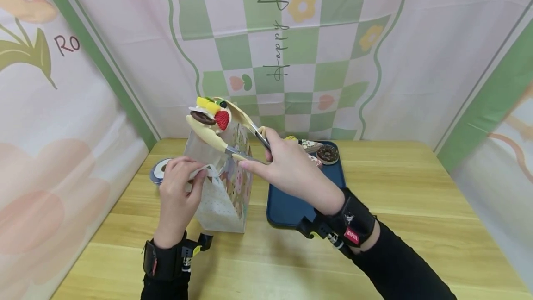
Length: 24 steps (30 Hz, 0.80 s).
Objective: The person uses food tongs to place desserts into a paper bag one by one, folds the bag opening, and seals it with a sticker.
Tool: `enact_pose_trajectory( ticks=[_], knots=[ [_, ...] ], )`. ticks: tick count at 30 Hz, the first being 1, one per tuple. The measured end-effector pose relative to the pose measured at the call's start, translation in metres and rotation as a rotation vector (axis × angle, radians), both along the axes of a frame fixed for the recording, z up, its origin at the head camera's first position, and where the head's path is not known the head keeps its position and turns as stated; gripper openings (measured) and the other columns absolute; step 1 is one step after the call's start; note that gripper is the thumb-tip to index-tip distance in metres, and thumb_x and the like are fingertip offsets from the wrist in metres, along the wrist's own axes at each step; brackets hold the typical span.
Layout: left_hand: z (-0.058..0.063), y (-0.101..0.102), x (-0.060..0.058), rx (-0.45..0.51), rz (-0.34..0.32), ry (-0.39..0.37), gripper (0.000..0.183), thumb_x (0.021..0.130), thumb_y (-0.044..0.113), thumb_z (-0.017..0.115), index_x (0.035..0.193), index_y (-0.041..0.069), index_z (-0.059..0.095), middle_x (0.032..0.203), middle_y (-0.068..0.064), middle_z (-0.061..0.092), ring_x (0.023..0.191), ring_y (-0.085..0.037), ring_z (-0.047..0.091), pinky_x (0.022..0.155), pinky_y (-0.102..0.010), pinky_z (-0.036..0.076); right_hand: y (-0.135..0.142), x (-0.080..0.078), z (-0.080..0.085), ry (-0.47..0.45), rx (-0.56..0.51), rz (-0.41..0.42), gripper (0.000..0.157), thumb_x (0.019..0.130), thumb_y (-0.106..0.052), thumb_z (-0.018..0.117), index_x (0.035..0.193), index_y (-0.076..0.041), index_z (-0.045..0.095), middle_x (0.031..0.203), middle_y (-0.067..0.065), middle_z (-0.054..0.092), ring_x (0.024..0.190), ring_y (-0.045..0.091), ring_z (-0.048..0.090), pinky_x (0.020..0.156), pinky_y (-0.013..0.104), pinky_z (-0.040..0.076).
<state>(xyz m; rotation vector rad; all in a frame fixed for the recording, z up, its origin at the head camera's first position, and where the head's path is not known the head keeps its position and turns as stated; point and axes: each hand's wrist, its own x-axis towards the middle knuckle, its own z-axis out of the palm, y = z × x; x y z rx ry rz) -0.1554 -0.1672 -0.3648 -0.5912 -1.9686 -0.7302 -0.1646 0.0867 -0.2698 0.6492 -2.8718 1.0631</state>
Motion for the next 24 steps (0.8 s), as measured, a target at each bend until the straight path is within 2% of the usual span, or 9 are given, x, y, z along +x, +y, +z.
enact_pose_trajectory(
  ticks=[7,15,24],
  knots=[
    [0.001,0.001,-0.001,0.0,-0.008,0.01,0.009,0.087,0.005,0.071,0.096,0.003,0.07,0.087,-0.01,0.07,0.097,-0.029,0.062,0.094,-0.042,0.046,-0.001,-0.004,-0.001,-0.017,0.005,-0.021,0.068,0.08,-0.069,0.065,0.123,-0.021,0.043,0.08,0.002,0.054,0.056,0.016,0.05,0.051,0.03,0.043],
    [0.0,0.001,-0.001,0.002,-0.014,0.028,0.009,0.087,0.006,0.07,0.096,0.003,0.07,0.088,-0.01,0.07,0.098,-0.029,0.062,0.093,-0.042,0.047,0.013,-0.002,-0.005,-0.004,-0.008,-0.083,0.058,0.081,-0.066,0.065,0.107,-0.018,0.045,0.077,0.002,0.051,0.059,0.016,0.05,0.053,0.028,0.04],
    [-0.001,0.002,-0.002,0.003,-0.022,0.025,0.009,0.087,0.005,0.07,0.096,0.003,0.069,0.088,-0.01,0.07,0.098,-0.029,0.062,0.094,-0.041,0.046,0.037,0.0,-0.023,-0.065,-0.092,-0.138,0.058,0.084,-0.061,0.066,0.115,-0.018,0.044,0.077,0.005,0.047,0.061,0.02,0.052,0.053,0.029,0.044]
  ],
)
